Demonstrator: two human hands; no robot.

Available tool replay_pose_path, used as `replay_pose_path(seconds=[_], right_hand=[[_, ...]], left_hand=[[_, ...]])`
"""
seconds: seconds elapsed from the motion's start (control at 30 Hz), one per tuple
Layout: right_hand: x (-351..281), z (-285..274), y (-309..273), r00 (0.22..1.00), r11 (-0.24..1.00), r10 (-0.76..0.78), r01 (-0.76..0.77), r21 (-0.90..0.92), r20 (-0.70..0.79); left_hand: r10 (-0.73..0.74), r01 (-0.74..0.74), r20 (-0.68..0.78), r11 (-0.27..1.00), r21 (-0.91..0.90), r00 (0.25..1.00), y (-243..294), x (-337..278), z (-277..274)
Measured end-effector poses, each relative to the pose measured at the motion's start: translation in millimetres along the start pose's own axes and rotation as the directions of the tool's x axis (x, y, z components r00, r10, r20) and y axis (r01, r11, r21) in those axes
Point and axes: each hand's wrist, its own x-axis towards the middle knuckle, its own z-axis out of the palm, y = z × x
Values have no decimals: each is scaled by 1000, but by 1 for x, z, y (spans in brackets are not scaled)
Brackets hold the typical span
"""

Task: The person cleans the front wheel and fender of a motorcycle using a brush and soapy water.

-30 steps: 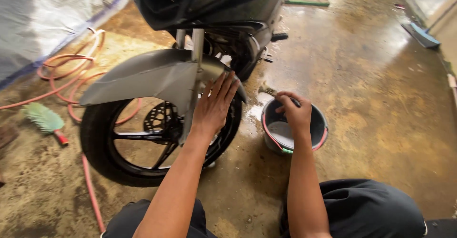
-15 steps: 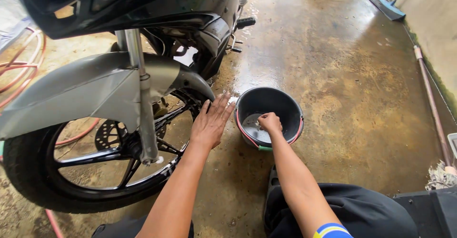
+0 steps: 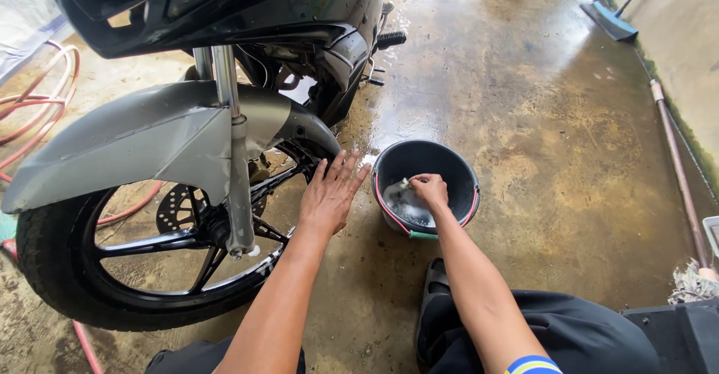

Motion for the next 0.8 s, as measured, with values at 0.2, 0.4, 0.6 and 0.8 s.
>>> replay_pose_path(seconds=[0.2,0.4,0.6,0.8], right_hand=[[6,-59,-47,992,991,-84,73,-116,-94],[20,-92,-68,983,976,-181,183,117,-22],[-11,-109,-122,977,969,-213,209,132,17],[-61,-92,-155,947,897,-210,286,338,-245]], left_hand=[[-29,39,-210,998,47,977,-12,7,39],[-89,50,-303,990,-134,949,-31,-29,8],[-105,78,-257,991,-112,961,-38,-65,-25],[-138,90,-444,988,-128,885,-53,-70,-5]])
